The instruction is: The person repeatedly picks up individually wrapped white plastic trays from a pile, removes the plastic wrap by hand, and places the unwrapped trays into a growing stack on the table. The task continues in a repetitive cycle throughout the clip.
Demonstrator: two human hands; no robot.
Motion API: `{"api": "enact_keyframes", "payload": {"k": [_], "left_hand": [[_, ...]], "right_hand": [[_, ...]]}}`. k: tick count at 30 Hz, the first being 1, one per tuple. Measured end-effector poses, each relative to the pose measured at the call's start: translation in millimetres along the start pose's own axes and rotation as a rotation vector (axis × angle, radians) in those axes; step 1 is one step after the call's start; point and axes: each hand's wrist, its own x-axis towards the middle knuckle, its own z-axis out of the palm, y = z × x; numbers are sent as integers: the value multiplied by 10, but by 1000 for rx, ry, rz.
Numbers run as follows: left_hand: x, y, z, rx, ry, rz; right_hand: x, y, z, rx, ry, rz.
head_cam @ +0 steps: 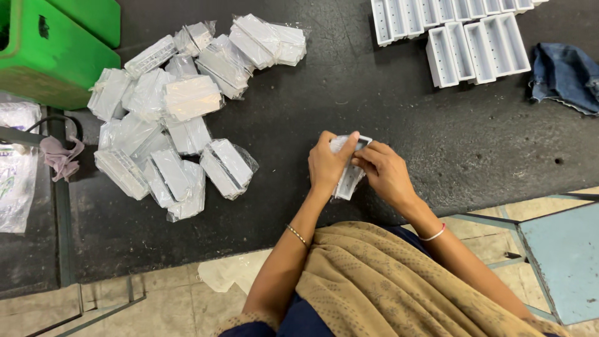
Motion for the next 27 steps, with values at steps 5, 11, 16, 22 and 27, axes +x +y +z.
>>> {"api": "enact_keyframes", "payload": {"k": [5, 11, 16, 22, 27], "left_hand": [[256, -177, 86, 37, 86, -3], [606, -477, -67, 8, 129, -79], [725, -506, -146, -41, 259, -131], [708, -653, -438, -351, 129, -112], [412, -638, -220, -608, 4, -147]], "right_hand": [[-136, 9, -46, -7, -46, -106], [-557, 131, -149, 88, -212, -119], [-846, 363, -419, 116, -645, -63], [-717, 290, -650, -158, -249, -28], [-230, 56, -288, -42, -77, 252]]}}
